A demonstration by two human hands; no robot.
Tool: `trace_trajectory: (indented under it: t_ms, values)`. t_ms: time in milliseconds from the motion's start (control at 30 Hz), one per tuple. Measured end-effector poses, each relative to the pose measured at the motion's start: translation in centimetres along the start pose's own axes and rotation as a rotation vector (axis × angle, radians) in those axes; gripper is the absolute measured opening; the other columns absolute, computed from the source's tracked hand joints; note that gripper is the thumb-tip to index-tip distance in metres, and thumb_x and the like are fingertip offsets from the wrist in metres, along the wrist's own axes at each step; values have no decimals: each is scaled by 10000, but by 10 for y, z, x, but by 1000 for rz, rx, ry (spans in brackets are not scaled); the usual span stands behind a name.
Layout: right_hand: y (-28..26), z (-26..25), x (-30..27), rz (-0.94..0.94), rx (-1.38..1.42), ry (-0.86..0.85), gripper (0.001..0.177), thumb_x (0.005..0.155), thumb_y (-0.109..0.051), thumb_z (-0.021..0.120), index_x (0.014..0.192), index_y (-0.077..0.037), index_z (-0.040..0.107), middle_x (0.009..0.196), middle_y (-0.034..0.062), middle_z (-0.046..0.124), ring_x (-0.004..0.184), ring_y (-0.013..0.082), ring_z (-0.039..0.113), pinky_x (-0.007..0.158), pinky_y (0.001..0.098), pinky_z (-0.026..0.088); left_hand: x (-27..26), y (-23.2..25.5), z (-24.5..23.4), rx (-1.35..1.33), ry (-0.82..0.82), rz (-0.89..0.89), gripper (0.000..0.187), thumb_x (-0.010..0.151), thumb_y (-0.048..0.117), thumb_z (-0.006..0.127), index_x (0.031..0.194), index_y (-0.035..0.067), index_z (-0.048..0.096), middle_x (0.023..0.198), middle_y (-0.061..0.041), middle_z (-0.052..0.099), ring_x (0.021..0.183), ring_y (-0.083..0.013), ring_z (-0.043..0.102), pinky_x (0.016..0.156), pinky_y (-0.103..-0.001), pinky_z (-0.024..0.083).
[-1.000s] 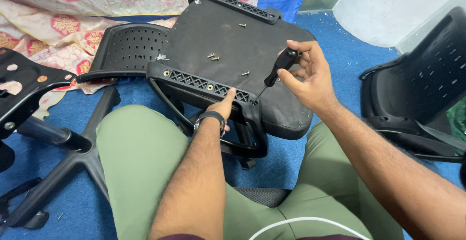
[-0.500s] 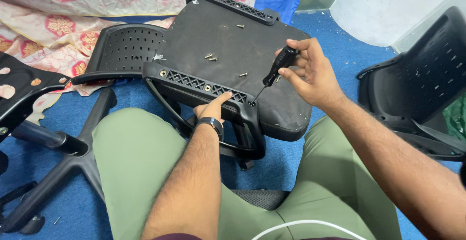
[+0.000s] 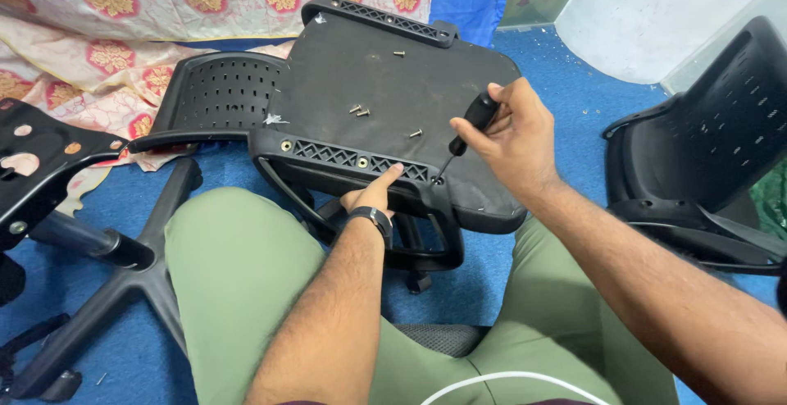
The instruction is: The person assembles an office chair by attaching the backrest to the seat using a screwdriver and screws. They align the parts, insert screws, and tighten them to secure the connection.
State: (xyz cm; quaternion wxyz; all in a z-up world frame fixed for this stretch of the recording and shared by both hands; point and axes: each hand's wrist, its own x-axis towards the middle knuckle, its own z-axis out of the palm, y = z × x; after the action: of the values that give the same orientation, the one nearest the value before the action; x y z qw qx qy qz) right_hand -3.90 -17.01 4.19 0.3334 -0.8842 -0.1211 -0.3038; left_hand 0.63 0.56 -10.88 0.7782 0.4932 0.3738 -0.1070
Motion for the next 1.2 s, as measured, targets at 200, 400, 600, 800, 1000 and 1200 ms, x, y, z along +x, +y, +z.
trace_trajectory:
  t_ms: [200, 400, 600, 800, 1000, 1200]
  values:
    - [2, -20, -1, -42, 421, -146, 358, 968, 21, 685, 1173, -21, 394, 1303, 120, 586, 1189, 151, 632, 872, 268, 643, -17, 0, 4, -162, -16, -129, 864, 718, 181, 922, 1381, 32, 389, 1352, -160, 577, 1230, -348, 628, 1035, -651, 486]
    - [19, -10, -5, -68, 433, -103, 348, 1002, 32, 730, 1164, -16, 425, 1221, 121, 592, 1157, 174, 656, 868, 308, 666, -22, -5, 6, -129, -51, -123, 763, 707, 179, 894, 1339, -2, 508, 1338, -166, 632, 1226, -346, 649, 1045, -616, 509]
    - [36, -4, -9, -115, -64, 143, 530, 889, -138, 987, 1027, -25, 488, 969, 67, 594, 844, 123, 646, 686, 282, 573, -15, -15, 10, -123, -86, -142, 701, 697, 205, 915, 1273, -38, 598, 1337, -187, 630, 1217, -354, 625, 1002, -602, 547]
    - [33, -10, -11, 30, 135, 163, 537, 912, -114, 895, 1203, -10, 456, 1088, 81, 576, 945, 133, 653, 631, 278, 588, -10, -20, 8, 107, -105, -121, 895, 706, 423, 934, 1318, -112, 560, 1343, -255, 612, 1138, -427, 729, 898, -478, 666]
    - [32, -4, -5, 39, 368, 105, 520, 1018, -4, 704, 1445, -44, 412, 1286, 109, 591, 1158, 152, 657, 948, 273, 603, -18, -27, 11, 243, -282, -216, 929, 736, 596, 801, 1420, 23, 541, 1397, -245, 618, 1236, -413, 650, 891, -554, 602]
    - [36, 5, -4, -42, 385, 110, 456, 1136, 13, 601, 1555, -69, 439, 1368, 115, 550, 1206, 162, 608, 989, 268, 580, -31, -42, 29, 432, -505, -329, 814, 829, 645, 603, 1491, 192, 466, 1306, -181, 680, 1203, -384, 651, 935, -555, 502]
